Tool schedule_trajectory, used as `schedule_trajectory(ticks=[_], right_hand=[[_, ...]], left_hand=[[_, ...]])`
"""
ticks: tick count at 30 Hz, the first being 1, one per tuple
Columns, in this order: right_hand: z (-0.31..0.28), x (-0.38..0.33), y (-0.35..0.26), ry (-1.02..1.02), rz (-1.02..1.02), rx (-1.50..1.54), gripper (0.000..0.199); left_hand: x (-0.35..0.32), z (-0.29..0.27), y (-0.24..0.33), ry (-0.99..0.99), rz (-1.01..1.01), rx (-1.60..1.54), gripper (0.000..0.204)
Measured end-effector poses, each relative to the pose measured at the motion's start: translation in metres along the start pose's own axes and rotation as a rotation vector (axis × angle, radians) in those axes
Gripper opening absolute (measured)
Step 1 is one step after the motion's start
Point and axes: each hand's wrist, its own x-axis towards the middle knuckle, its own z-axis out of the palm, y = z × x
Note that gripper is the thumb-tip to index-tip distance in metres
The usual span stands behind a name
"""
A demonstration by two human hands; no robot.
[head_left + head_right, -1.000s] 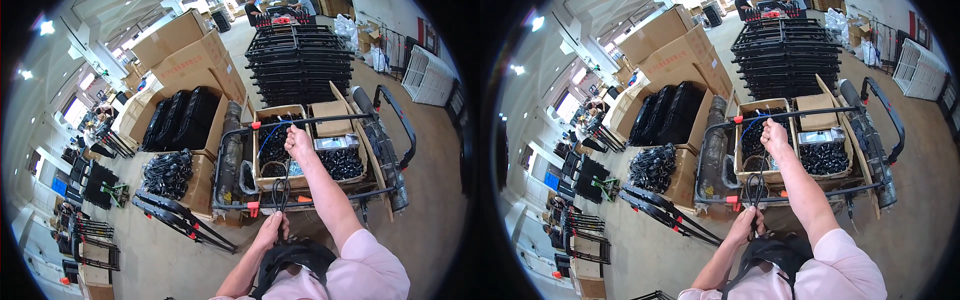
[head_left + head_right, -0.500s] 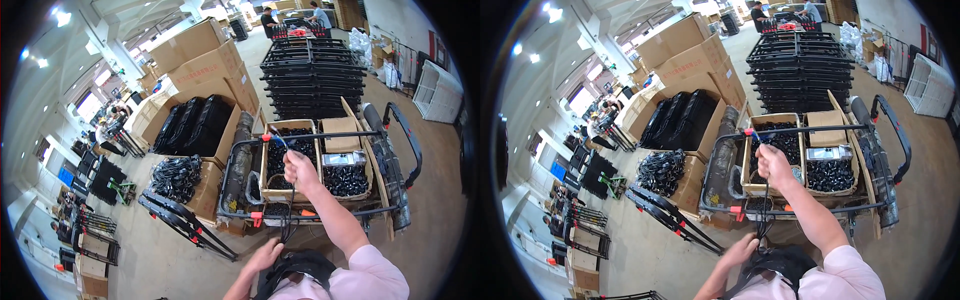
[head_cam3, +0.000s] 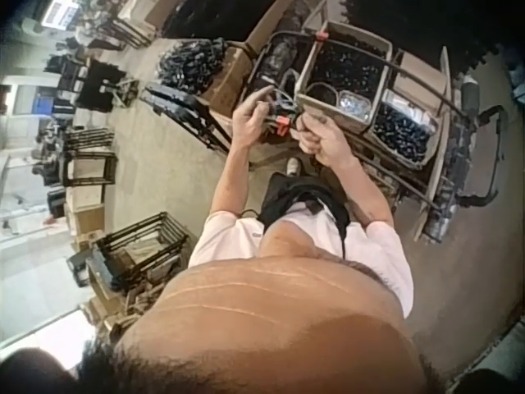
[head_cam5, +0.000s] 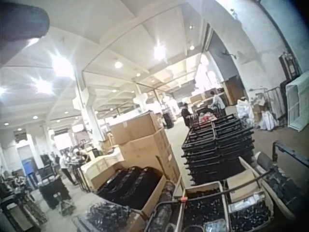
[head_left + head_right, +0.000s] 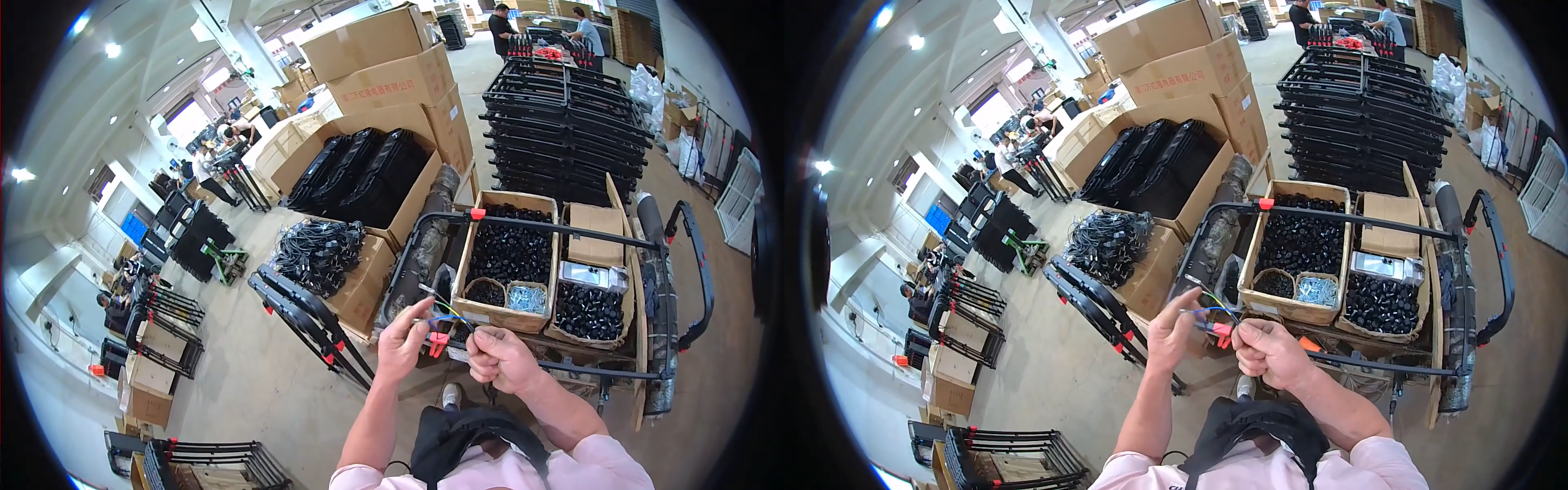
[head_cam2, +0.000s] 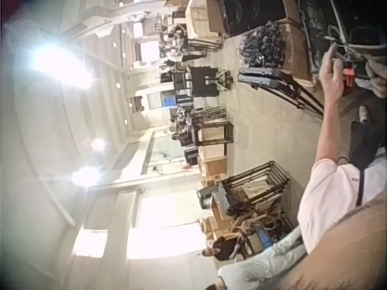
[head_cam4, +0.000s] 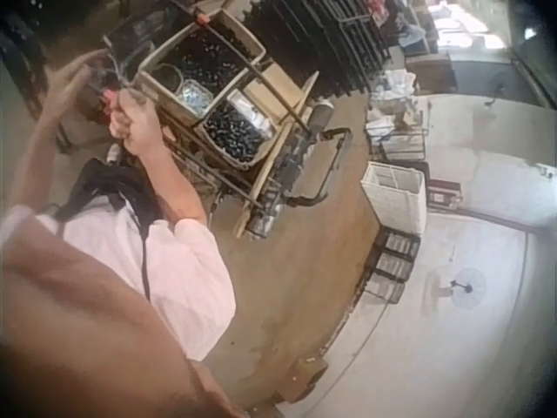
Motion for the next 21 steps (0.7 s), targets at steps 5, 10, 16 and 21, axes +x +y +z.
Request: schedule_trajectory(ticks=[5,10,16,21], right_hand=[[-0.012,0.001,0.01,-0.038,0.096,0.032,0.034],[-0.017,0.008,0.024,-0.048,0.195,0.042,0.035],[-0.03,0.02,0.05,-0.003,0.335,0.056,0.035],[-0.037,0.037,0.072,-0.011,0.454,0.076,0.035]], left_hand=[[-0.01,0.013,-0.011,0.195,-0.448,-0.596,0.037],[-0.017,0.007,-0.013,0.274,-0.527,-0.837,0.038],[-0.036,-0.018,-0.023,0.209,-0.534,-0.534,0.041],[-0.04,-0.052,-0.054,0.026,-0.043,0.345,0.032]])
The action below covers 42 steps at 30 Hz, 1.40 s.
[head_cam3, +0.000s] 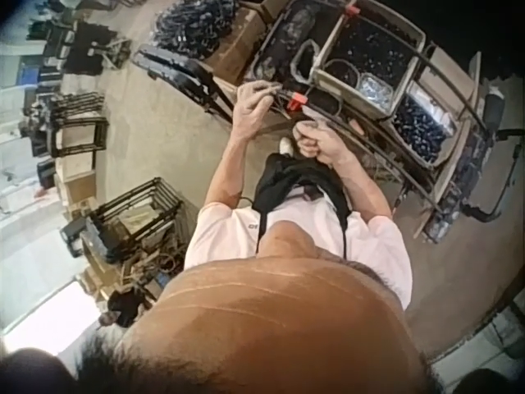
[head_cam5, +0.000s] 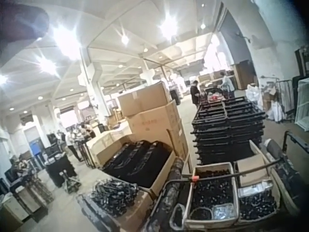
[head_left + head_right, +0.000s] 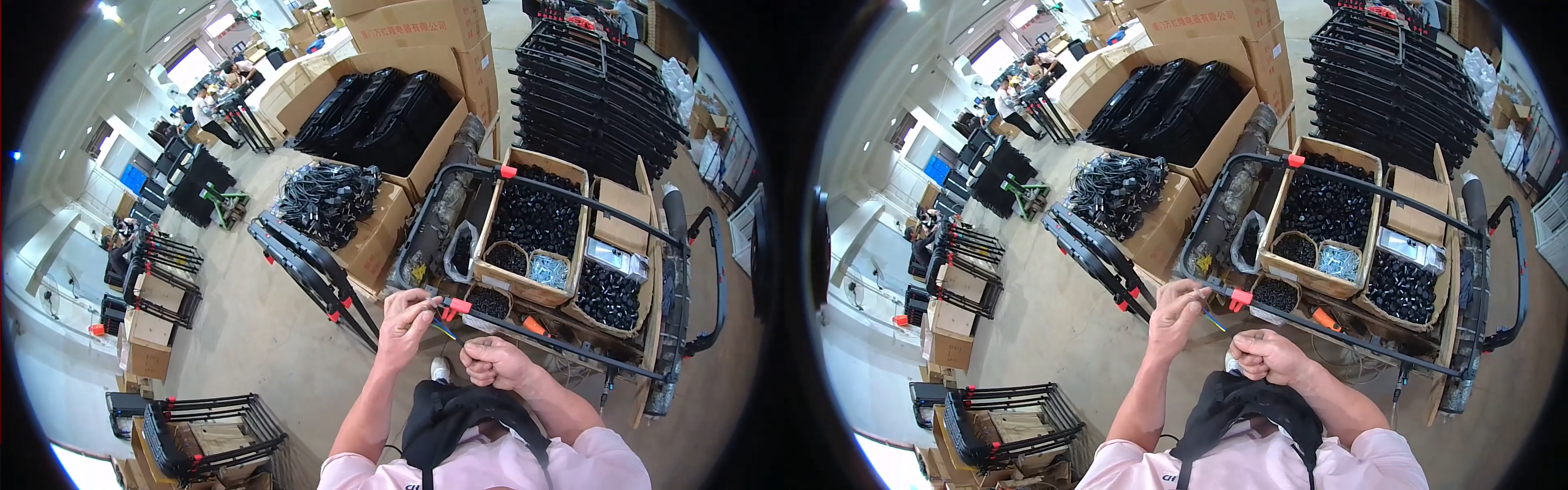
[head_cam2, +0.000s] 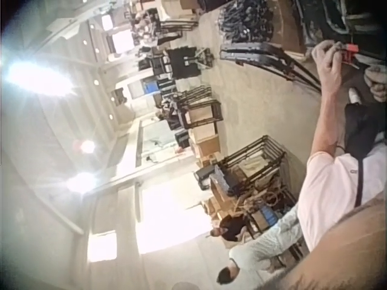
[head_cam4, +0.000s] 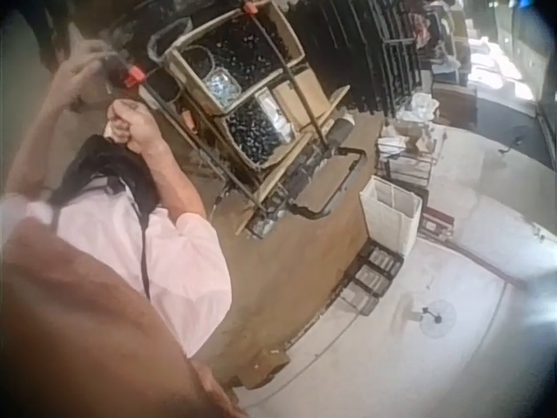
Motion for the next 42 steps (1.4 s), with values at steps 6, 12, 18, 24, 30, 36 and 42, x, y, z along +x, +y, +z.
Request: schedule_trajectory(ticks=[6,12,18,24,30,36,42], right_hand=[[-0.012,0.051,0.02,0.09,0.108,0.012,0.035],[-0.059,0.129,0.064,0.363,0.173,0.01,0.032],[-0.086,0.172,0.093,0.53,0.152,-0.031,0.03],[-0.096,0.184,0.098,0.612,0.098,-0.02,0.031],[-0.09,0.189,0.1,0.613,0.071,0.001,0.031],[-0.084,0.202,0.099,0.602,0.058,-0.008,0.033],[-0.088,0.21,0.098,0.57,0.023,-0.009,0.034]], left_hand=[[-0.019,0.003,-0.063,-0.132,-0.366,-0.521,0.037],[-0.051,0.04,-0.158,-0.045,-0.876,-0.999,0.032],[-0.053,0.056,-0.225,-0.176,-0.934,-0.835,0.029],[-0.042,0.063,-0.255,-0.342,-0.903,-0.811,0.03],[-0.029,0.058,-0.267,-0.512,-0.851,-0.723,0.029],[-0.011,0.048,-0.261,-0.537,-0.976,-0.677,0.03],[-0.003,0.047,-0.261,-0.529,-0.895,-0.602,0.031]])
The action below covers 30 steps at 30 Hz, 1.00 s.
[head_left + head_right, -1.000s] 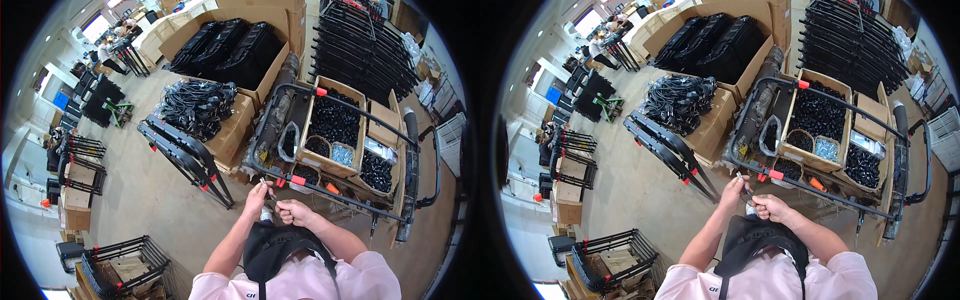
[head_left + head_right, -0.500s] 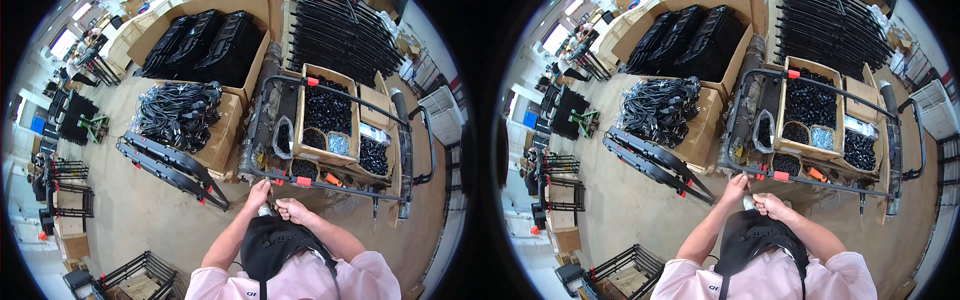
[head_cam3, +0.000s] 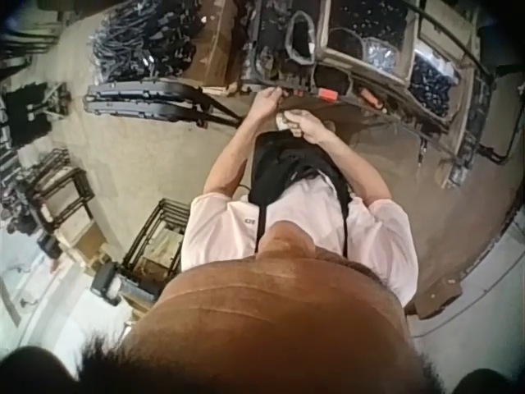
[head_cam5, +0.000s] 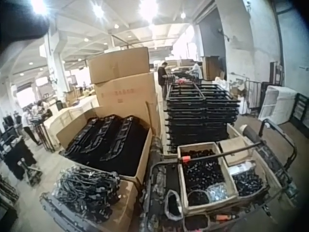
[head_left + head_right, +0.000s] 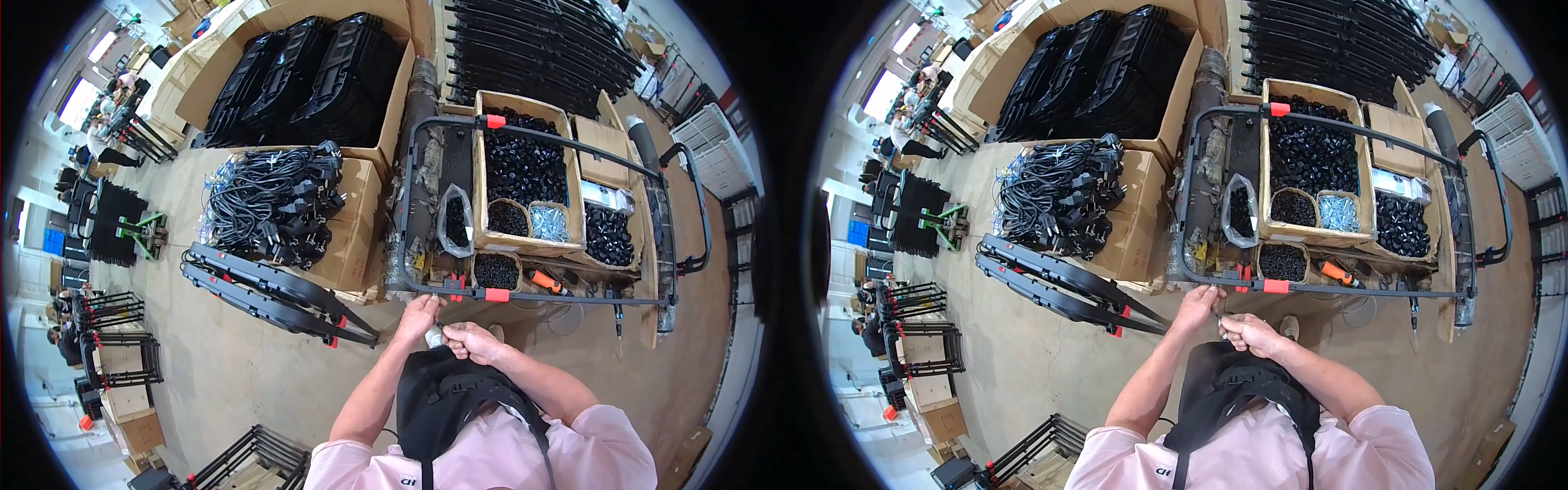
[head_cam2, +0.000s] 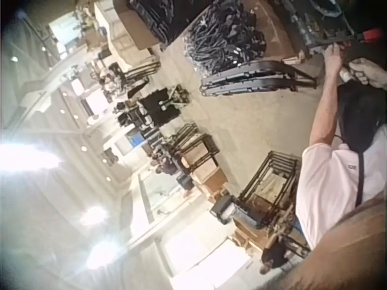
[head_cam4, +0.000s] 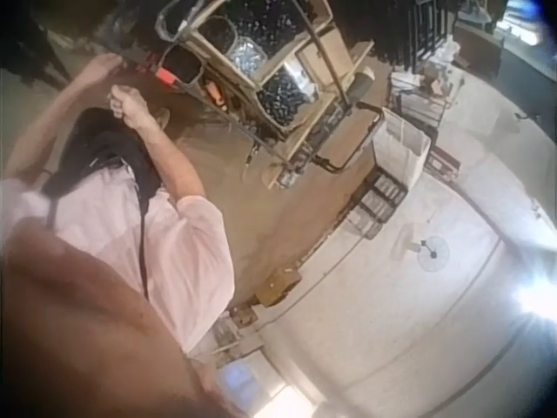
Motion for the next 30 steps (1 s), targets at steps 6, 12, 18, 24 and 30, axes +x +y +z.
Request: schedule_trajectory(ticks=[6,12,18,24,30], right_hand=[[0.006,0.008,0.003,-0.02,-0.019,0.011,0.033],[0.009,0.015,0.004,-0.04,-0.017,0.035,0.03],[0.012,0.019,0.004,-0.04,-0.028,0.034,0.028],[0.009,0.026,0.006,-0.024,-0.029,0.036,0.028],[0.016,0.028,-0.006,-0.015,-0.139,0.096,0.031]], left_hand=[[0.006,-0.008,0.009,-0.037,-0.095,0.08,0.032],[0.004,-0.007,0.001,-0.06,-0.142,-0.124,0.029],[-0.002,-0.008,0.005,-0.052,-0.018,-0.062,0.028],[0.007,-0.01,-0.001,-0.054,-0.144,-0.072,0.029],[-0.019,-0.033,-0.014,0.387,0.448,0.31,0.038]])
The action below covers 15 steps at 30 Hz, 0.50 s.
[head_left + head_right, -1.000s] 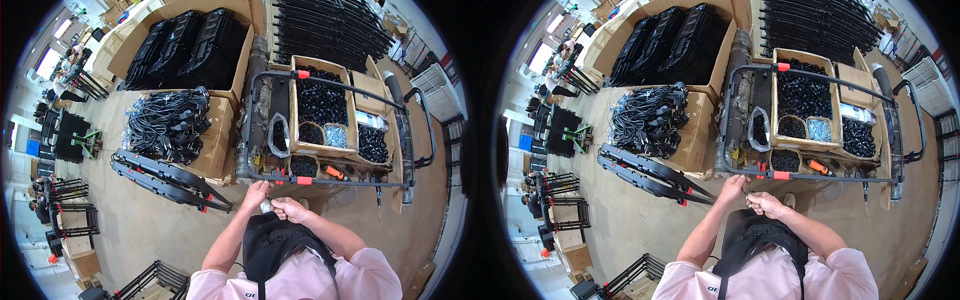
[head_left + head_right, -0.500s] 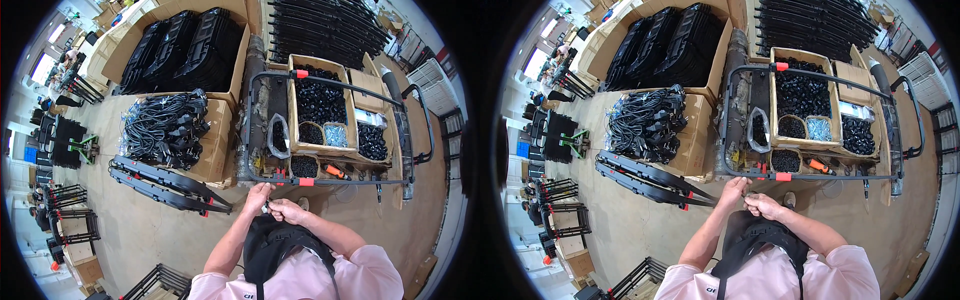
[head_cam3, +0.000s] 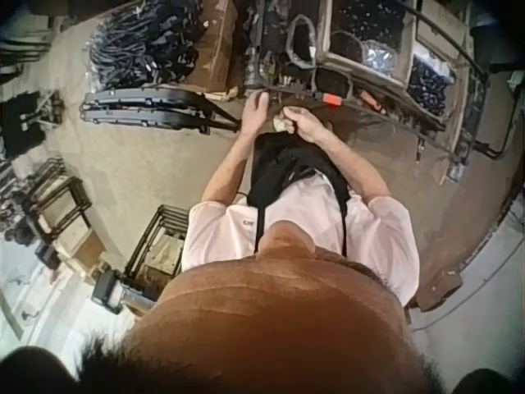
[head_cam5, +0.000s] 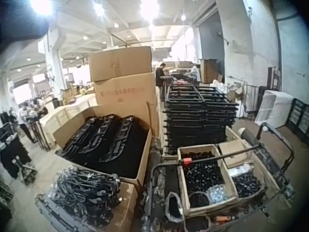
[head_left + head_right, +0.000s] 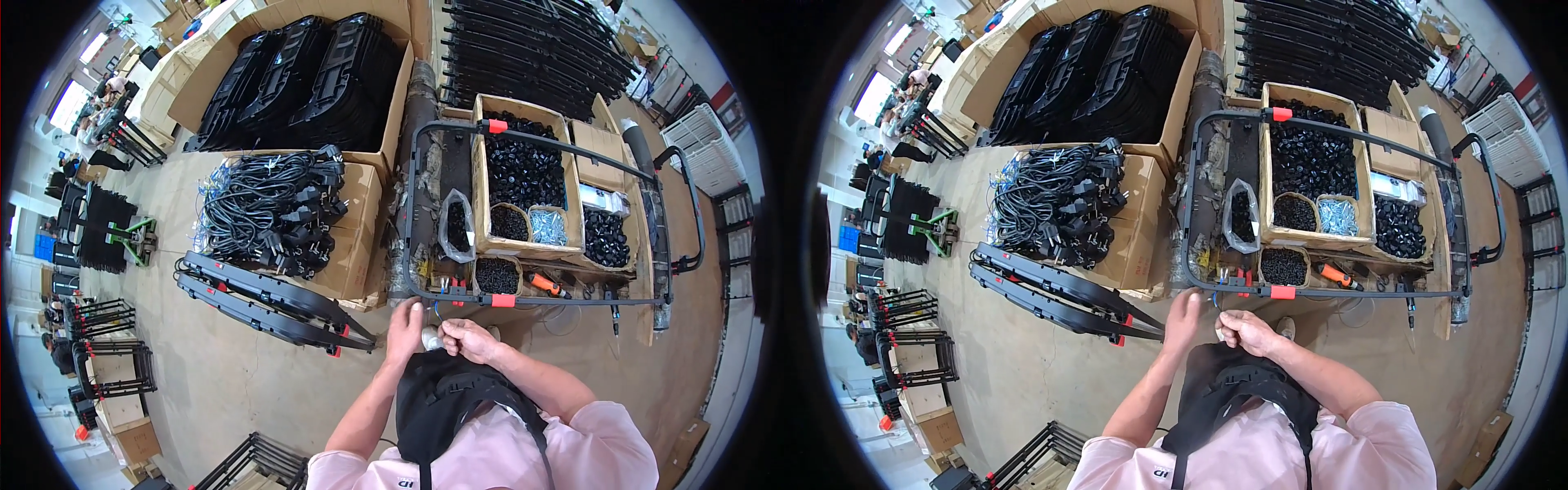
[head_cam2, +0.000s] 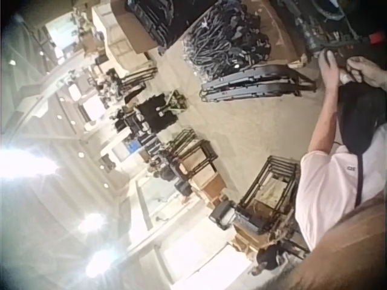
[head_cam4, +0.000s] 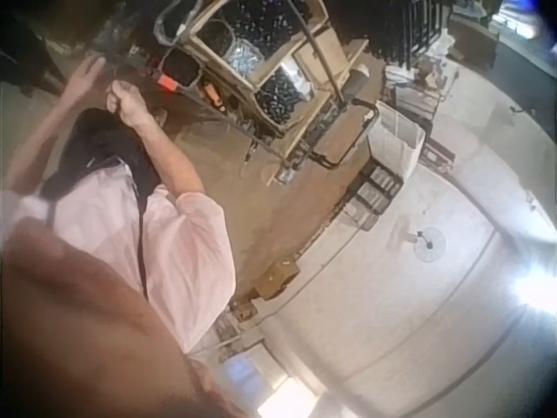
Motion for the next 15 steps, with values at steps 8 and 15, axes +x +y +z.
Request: schedule_trajectory(ticks=[8,15], right_hand=[[0.003,0.021,-0.005,0.065,-0.091,0.07,0.03],[0.008,0.006,-0.04,0.244,0.0,-0.712,0.037]], left_hand=[[-0.083,-0.004,-0.018,-0.521,-0.215,-0.044,0.044],[-0.085,0.012,-0.019,-0.604,-0.138,-0.006,0.034]])
